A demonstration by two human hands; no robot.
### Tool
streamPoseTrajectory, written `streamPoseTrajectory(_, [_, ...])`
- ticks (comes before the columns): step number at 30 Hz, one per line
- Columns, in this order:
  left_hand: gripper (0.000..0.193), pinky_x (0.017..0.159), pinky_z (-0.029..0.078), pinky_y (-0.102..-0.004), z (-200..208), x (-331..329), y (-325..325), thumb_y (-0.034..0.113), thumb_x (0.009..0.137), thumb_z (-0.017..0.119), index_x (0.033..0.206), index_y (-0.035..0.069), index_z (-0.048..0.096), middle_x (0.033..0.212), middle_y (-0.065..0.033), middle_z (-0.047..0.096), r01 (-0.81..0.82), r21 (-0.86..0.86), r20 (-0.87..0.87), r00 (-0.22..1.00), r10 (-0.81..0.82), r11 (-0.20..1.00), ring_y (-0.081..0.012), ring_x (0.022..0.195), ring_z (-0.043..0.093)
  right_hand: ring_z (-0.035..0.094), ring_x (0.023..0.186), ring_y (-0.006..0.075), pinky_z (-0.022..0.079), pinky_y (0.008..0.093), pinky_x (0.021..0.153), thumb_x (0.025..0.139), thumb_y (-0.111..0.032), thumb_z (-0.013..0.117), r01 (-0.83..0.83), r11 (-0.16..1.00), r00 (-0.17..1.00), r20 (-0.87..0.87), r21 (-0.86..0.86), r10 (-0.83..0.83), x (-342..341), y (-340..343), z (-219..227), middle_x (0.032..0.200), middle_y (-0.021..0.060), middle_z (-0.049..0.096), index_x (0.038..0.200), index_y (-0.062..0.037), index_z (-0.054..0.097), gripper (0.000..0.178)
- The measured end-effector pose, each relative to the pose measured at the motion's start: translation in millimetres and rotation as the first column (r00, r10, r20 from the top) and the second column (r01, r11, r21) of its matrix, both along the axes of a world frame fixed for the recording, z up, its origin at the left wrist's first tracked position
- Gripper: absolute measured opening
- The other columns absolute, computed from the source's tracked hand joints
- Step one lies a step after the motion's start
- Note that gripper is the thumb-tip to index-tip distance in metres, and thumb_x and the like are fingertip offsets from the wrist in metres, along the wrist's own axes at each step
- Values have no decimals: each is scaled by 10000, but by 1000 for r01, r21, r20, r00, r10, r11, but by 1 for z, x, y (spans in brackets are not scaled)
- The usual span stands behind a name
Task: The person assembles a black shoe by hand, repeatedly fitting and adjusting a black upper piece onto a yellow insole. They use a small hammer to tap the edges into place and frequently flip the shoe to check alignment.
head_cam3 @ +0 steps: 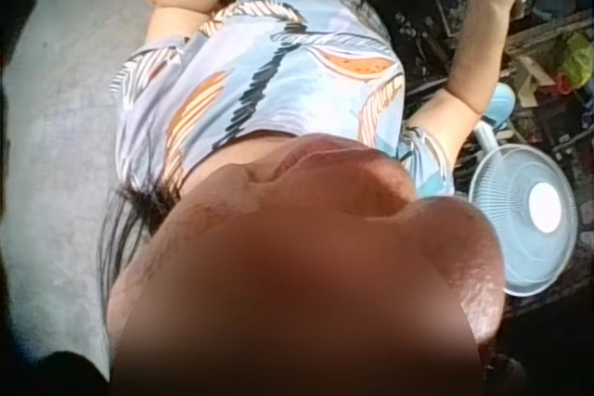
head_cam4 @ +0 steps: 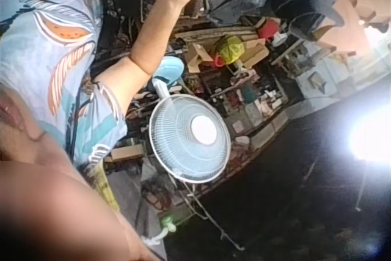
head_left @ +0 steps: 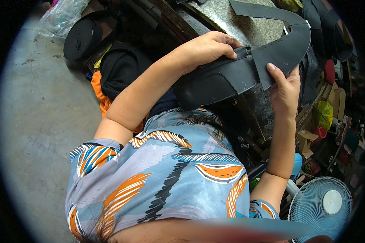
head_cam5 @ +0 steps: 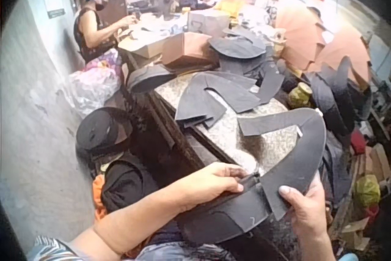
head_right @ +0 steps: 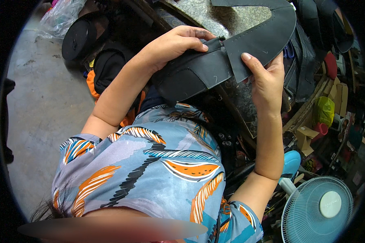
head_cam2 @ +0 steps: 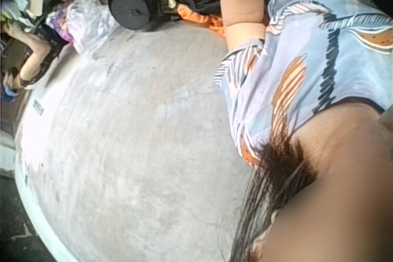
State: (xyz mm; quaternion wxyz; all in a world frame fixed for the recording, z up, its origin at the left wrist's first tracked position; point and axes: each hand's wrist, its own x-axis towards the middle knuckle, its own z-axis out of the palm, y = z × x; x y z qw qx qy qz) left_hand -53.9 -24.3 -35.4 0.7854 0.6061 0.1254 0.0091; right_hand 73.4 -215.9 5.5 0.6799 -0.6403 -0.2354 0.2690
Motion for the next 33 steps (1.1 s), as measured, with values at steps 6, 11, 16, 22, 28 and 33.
streamPoseTrajectory(6, [353, 750, 534, -235, 10, -11, -17, 50, 882, 602, 1227, -24, 619, 931, -106, 714, -218, 420, 229, 965, 129, 881, -126, 769, 678, 655, 1064, 203, 553, 323, 908, 842, 35, 695, 69, 998, 995, -68, -8, -70, -4, -9, -2, 1214, 139, 620, 1371, 15, 426, 593])
streamPoseTrajectory(11, [232, 557, 538, -336, 11, -25, -29, 70, 838, 705, 1065, 70, 656, 779, -88, 670, -521, 835, 517, 853, 73, 178, -254, 673, 689, 632, 1115, 213, 518, 349, 981, 858, 36, 671, 83, 996, 996, -33, 39, -82, -3, -21, 5, 1255, 118, 608, 1401, 0, 422, 599])
streamPoseTrajectory(16, [270, 528, 526, -283, 5, -23, -29, 68, 808, 730, 1073, 89, 680, 755, -59, 658, -577, 816, 578, 816, -3, 26, -199, 636, 672, 632, 1117, 209, 521, 352, 980, 863, 23, 681, 114, 993, 993, -12, 24, -114, 0, -27, 8, 1254, 109, 610, 1392, -6, 438, 583])
streamPoseTrajectory(22, [250, 522, 520, -273, 7, -22, -29, 70, 831, 708, 1074, 113, 667, 752, -65, 656, -587, 806, 589, 808, -3, 73, -196, 627, 674, 629, 1127, 212, 519, 352, 988, 859, 28, 690, 93, 992, 996, -20, 81, -91, 0, -28, 5, 1262, 113, 610, 1390, -5, 446, 585])
streamPoseTrajectory(28, [330, 683, 553, -243, 5, -20, -27, 56, 903, 643, 1225, -4, 596, 912, -117, 716, -285, 612, 303, 946, 114, 738, -162, 734, 692, 619, 1156, 217, 496, 344, 1018, 862, 52, 676, 102, 994, 993, -64, 49, -99, -1, -25, 4, 1298, 118, 597, 1423, -11, 414, 622])
streamPoseTrajectory(33, [398, 777, 552, -248, -1, -10, -22, 57, 904, 603, 1269, -96, 558, 982, -123, 703, -30, 20, 129, 991, 27, 999, -122, 846, 680, 616, 1153, 216, 493, 343, 1018, 863, 57, 676, 57, 997, 997, -64, 59, -53, -9, -18, 3, 1292, 116, 597, 1414, -11, 417, 613])
